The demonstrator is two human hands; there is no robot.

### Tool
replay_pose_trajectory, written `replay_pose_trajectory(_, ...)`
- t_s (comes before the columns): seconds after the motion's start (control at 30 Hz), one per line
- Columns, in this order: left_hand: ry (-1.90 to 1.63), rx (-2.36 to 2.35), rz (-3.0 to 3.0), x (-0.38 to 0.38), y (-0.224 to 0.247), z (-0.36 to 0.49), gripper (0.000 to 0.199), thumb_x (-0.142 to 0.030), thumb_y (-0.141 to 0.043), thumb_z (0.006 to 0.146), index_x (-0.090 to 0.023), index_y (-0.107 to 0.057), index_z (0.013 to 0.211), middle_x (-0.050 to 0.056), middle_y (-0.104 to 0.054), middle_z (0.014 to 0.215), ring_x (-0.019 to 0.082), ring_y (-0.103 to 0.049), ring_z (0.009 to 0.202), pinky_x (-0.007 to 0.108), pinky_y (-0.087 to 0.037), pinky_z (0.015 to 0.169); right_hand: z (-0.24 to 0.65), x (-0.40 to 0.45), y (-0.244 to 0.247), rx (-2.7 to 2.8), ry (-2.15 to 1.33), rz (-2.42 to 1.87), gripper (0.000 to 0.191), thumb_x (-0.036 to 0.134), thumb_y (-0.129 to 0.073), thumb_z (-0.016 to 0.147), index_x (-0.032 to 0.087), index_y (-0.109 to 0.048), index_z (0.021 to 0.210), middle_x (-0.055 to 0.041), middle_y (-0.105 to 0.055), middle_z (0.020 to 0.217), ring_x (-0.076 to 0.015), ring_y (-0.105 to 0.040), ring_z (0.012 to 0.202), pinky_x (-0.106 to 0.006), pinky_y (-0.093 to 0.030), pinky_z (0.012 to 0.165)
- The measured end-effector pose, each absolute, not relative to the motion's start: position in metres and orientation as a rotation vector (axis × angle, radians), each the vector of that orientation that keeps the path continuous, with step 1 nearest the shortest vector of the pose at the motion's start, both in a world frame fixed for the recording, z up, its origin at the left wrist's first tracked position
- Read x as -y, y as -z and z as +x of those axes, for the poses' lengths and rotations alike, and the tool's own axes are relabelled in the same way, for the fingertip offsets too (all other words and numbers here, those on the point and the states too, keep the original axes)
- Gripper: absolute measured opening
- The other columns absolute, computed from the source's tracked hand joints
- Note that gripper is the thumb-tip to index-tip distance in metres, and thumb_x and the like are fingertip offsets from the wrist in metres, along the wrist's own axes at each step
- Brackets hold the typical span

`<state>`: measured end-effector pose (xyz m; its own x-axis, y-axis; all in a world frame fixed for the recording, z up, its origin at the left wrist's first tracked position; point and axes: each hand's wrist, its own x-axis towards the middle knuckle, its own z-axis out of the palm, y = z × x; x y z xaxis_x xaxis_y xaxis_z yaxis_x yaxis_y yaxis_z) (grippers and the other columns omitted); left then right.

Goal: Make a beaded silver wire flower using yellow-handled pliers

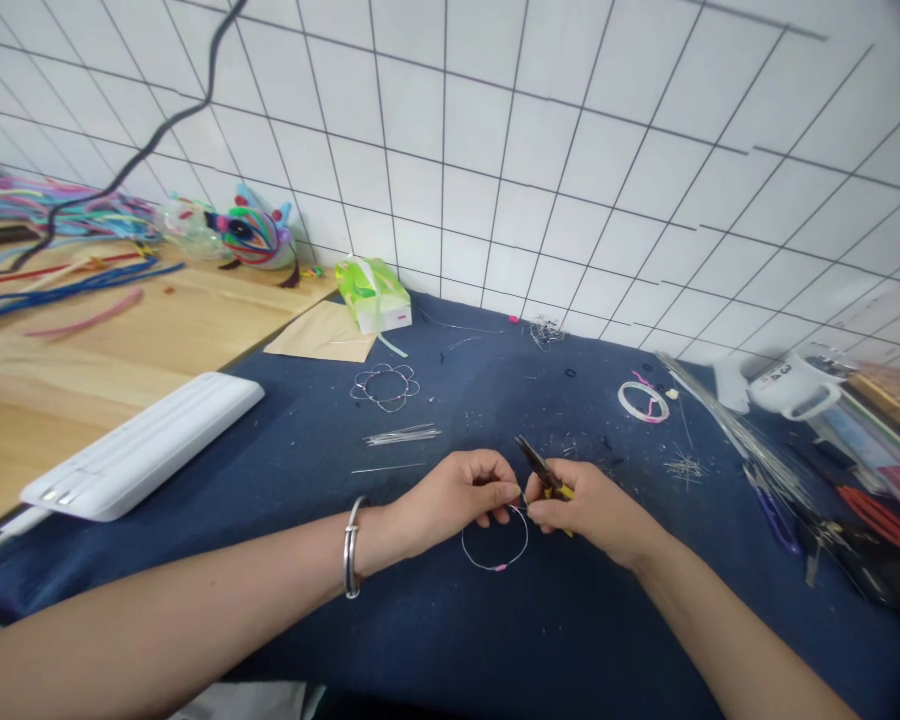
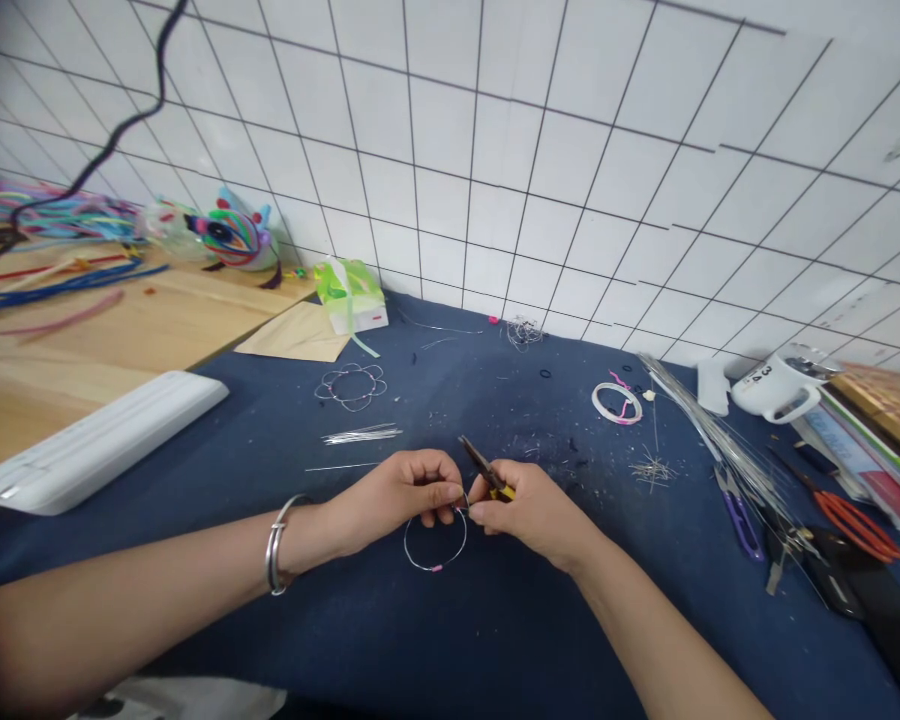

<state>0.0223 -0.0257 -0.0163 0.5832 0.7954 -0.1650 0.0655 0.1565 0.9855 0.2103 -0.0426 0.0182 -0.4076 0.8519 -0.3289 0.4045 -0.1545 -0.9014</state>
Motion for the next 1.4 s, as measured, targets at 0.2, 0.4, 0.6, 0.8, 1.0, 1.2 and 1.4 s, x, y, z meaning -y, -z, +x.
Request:
replay_pose_trajectory(0.2, -0.604, -0.803, 1.37, 0.0271, 0.0166, 0.023, 0.012, -0.026, -0.055, 0.076, -0.015, -0.052, 0.078, -0.001, -0.056, 0.065, 0.009, -0.055, 0.06, 0.019, -0.041, 0.053, 0.2122, 0.0414, -0.0128, 1.612, -1.703, -1.368, 0.014, 0.02, -0.059, 0.07, 0.016, -0.053, 0.081, 0.003, -0.052, 0.064, -0.0083, -0.05, 0.057, -0.022, -0.041, 0.057)
replay_pose_trajectory(0.4, -0.6, -0.78, 1.38, 0.0265, 0.0169, 0.0229, 0.012, -0.025, -0.056, 0.075, -0.015, -0.05, 0.078, -0.002, -0.055, 0.066, 0.008, -0.054, 0.059, 0.019, -0.04, 0.052, 0.2135, 0.0405, -0.0081, 1.576, -1.697, -1.385, 0.015, 0.019, -0.059, 0.07, 0.017, -0.052, 0.083, 0.0033, -0.052, 0.064, -0.0079, -0.049, 0.055, -0.023, -0.041, 0.056)
replay_pose_trajectory(0.6, -0.609, -0.786, 1.369, 0.0261, 0.0186, 0.0225, 0.013, -0.026, -0.056, 0.076, -0.015, -0.05, 0.078, -0.001, -0.055, 0.07, 0.009, -0.055, 0.061, 0.019, -0.04, 0.052, 0.2169, 0.0401, -0.0103, 1.596, -1.668, -1.42, 0.013, 0.019, -0.058, 0.07, 0.017, -0.052, 0.081, 0.0036, -0.051, 0.063, -0.0077, -0.049, 0.055, -0.023, -0.041, 0.056)
replay_pose_trajectory(0.8, -0.59, -0.783, 1.382, 0.0251, 0.0186, 0.023, 0.013, -0.025, -0.056, 0.075, -0.015, -0.05, 0.078, -0.002, -0.054, 0.066, 0.009, -0.055, 0.059, 0.019, -0.04, 0.052, 0.2126, 0.0419, -0.0112, 1.584, -1.719, -1.405, 0.013, 0.017, -0.058, 0.069, 0.017, -0.051, 0.08, 0.0042, -0.049, 0.062, -0.0071, -0.048, 0.055, -0.022, -0.041, 0.055)
replay_pose_trajectory(1.0, -0.577, -0.764, 1.383, 0.0246, 0.019, 0.0243, 0.012, -0.023, -0.057, 0.074, -0.014, -0.049, 0.076, -0.003, -0.053, 0.064, 0.008, -0.054, 0.058, 0.019, -0.039, 0.051, 0.2121, 0.0419, -0.011, 1.588, -1.741, -1.378, 0.012, 0.016, -0.058, 0.069, 0.016, -0.051, 0.079, 0.004, -0.049, 0.063, -0.0067, -0.048, 0.055, -0.021, -0.041, 0.055)
replay_pose_trajectory(1.2, -0.571, -0.738, 1.397, 0.0252, 0.0198, 0.0246, 0.011, -0.02, -0.058, 0.073, -0.014, -0.049, 0.074, -0.004, -0.051, 0.062, 0.006, -0.049, 0.054, 0.019, -0.039, 0.05, 0.2114, 0.0423, -0.0096, 1.555, -1.763, -1.367, 0.014, 0.016, -0.059, 0.069, 0.016, -0.051, 0.08, 0.0043, -0.05, 0.062, -0.0067, -0.048, 0.053, -0.021, -0.041, 0.054)
replay_pose_trajectory(1.4, -0.631, -0.795, 1.284, 0.0253, 0.0188, 0.0234, 0.014, -0.024, -0.059, 0.072, -0.015, -0.049, 0.076, -0.003, -0.053, 0.063, 0.006, -0.049, 0.054, 0.019, -0.041, 0.05, 0.2127, 0.0412, -0.0114, 1.527, -1.712, -1.381, 0.018, 0.023, -0.061, 0.07, 0.017, -0.053, 0.084, 0.0025, -0.054, 0.065, -0.0086, -0.052, 0.058, -0.024, -0.043, 0.058)
